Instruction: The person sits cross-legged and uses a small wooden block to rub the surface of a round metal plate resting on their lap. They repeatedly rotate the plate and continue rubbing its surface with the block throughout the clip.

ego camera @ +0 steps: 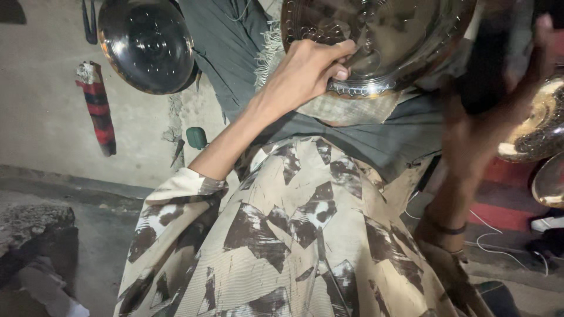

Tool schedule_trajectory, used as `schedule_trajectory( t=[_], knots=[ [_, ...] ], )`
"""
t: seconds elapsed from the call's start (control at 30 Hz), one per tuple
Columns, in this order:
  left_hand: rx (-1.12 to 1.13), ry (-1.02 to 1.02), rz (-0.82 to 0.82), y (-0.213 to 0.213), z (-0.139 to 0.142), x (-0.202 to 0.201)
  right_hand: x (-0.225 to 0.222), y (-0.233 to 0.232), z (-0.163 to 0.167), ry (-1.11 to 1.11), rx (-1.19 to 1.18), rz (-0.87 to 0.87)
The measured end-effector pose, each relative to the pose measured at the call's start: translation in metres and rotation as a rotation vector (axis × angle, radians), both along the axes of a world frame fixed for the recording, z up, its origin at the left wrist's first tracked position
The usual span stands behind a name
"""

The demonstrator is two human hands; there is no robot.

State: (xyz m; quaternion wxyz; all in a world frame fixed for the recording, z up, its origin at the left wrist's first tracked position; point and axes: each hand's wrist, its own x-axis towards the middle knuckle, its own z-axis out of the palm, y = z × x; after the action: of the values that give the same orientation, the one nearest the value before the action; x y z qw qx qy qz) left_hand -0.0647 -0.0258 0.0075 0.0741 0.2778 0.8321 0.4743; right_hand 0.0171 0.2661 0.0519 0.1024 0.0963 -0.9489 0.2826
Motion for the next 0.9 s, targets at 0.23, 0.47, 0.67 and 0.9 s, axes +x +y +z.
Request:
schedule_trajectory(
  t=[0.23, 0.47, 0.67, 0.9],
  knots=[
    [0.041, 0.039, -0.175, 0.000, -0.008, -0.008, 0.028, -0.027, -0.019, -0.171, -0.324, -0.020],
    [-0.008, 0.041, -0.381, 0.010, -0.017, -0.031, 0.060, -0.042, -0.026, -0.233, -0.176, -0.062],
    [0.053, 0.003, -0.429, 0.007, -0.012, -0.033, 0.091, -0.051, -0.046, -0.348, -0.360, -0.209],
    [0.017, -0.047, -0.416, 0.005, -0.005, -0.031, 0.078, -0.037, -0.049, -0.239, -0.515, -0.368]
  ],
)
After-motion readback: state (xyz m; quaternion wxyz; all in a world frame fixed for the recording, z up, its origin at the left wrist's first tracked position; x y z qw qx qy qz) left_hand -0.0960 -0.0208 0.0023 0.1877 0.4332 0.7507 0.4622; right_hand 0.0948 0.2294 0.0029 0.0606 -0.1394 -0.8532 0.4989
